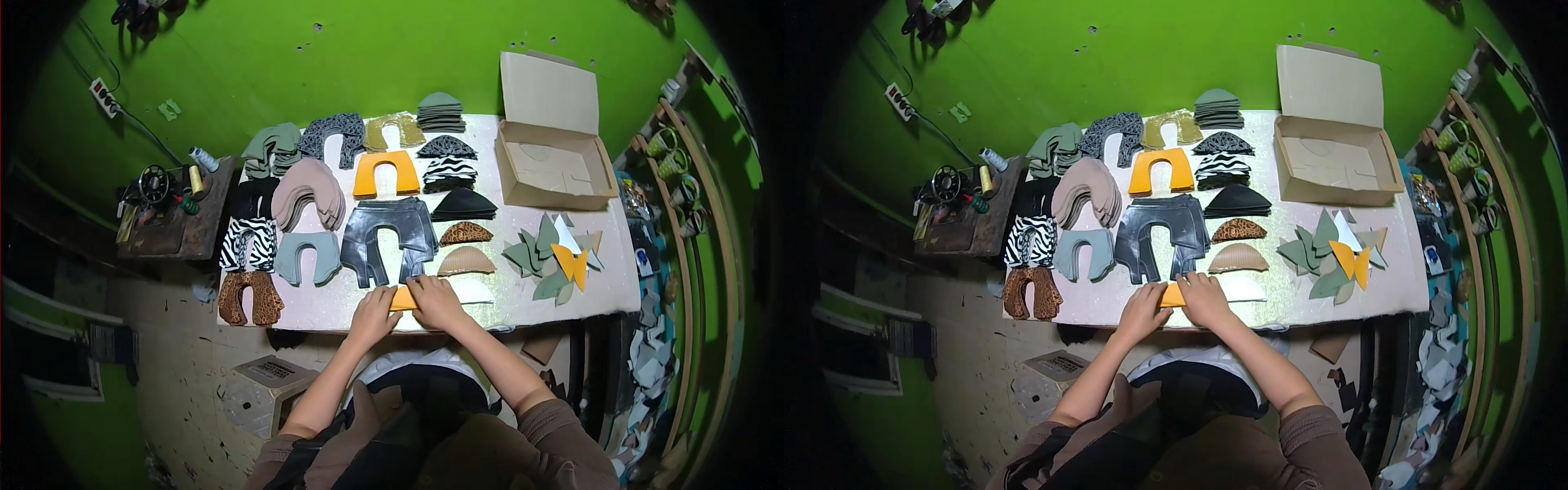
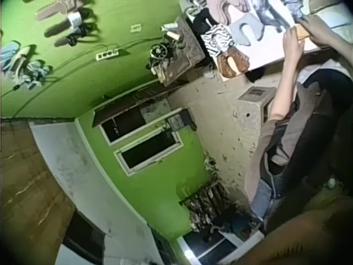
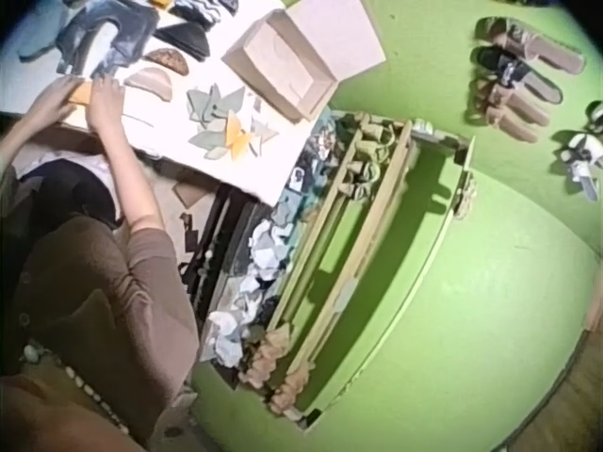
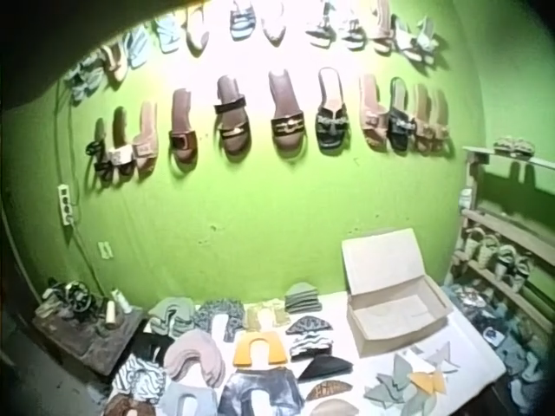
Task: Sort and organize various shaped leather or fabric components for shoe manufacturing.
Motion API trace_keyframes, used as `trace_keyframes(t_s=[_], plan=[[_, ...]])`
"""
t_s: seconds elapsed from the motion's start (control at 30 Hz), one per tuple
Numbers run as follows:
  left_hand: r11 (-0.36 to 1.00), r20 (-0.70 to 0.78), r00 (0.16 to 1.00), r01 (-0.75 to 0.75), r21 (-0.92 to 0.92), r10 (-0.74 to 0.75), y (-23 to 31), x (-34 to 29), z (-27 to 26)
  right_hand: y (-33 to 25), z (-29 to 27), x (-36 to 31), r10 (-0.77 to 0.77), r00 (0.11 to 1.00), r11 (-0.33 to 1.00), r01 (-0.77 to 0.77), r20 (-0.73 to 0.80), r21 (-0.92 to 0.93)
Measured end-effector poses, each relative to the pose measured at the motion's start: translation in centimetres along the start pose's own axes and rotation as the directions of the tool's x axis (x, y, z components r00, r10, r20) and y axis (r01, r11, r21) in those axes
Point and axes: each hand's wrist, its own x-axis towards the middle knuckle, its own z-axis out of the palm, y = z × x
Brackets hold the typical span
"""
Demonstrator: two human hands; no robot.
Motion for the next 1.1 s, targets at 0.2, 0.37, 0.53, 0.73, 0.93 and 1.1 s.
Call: trace_keyframes(t_s=[0.2, 0.37, 0.53, 0.73, 0.93, 1.1], plan=[[0.999, 0.016, 0.999, -0.034, -0.017, 0.034, -0.2, 0.4, 1.2, 0.1, 0.8, -0.1, 0.030, 0.998, 0.997, -0.026, 0.051, -0.074], [0.999, -0.004, 0.999, -0.037, -0.016, 0.037, -1.4, 0.1, 1.8, -0.1, 1.0, -0.1, 0.056, 0.996, 0.997, -0.059, 0.066, 0.054], [0.999, -0.041, 0.999, -0.036, -0.026, 0.035, -1.4, -0.4, 1.1, -0.8, 0.8, -0.4, 0.044, 0.998, 0.992, -0.047, 0.034, 0.116], [0.999, -0.037, 0.999, -0.026, -0.031, 0.024, -1.2, -0.2, 0.7, -0.4, 0.8, -0.8, 0.061, 0.998, 0.992, -0.064, 0.028, 0.106], [0.999, -0.069, 0.997, -0.032, -0.037, 0.029, -0.9, -0.2, 0.3, -0.3, 0.9, -1.0, 0.066, 0.998, 0.993, -0.068, 0.020, 0.096], [0.999, -0.078, 0.996, -0.032, -0.009, 0.031, -1.0, -0.1, 0.3, -0.2, 1.2, -1.5, 0.033, 0.999, 0.994, -0.029, -0.035, 0.105]])
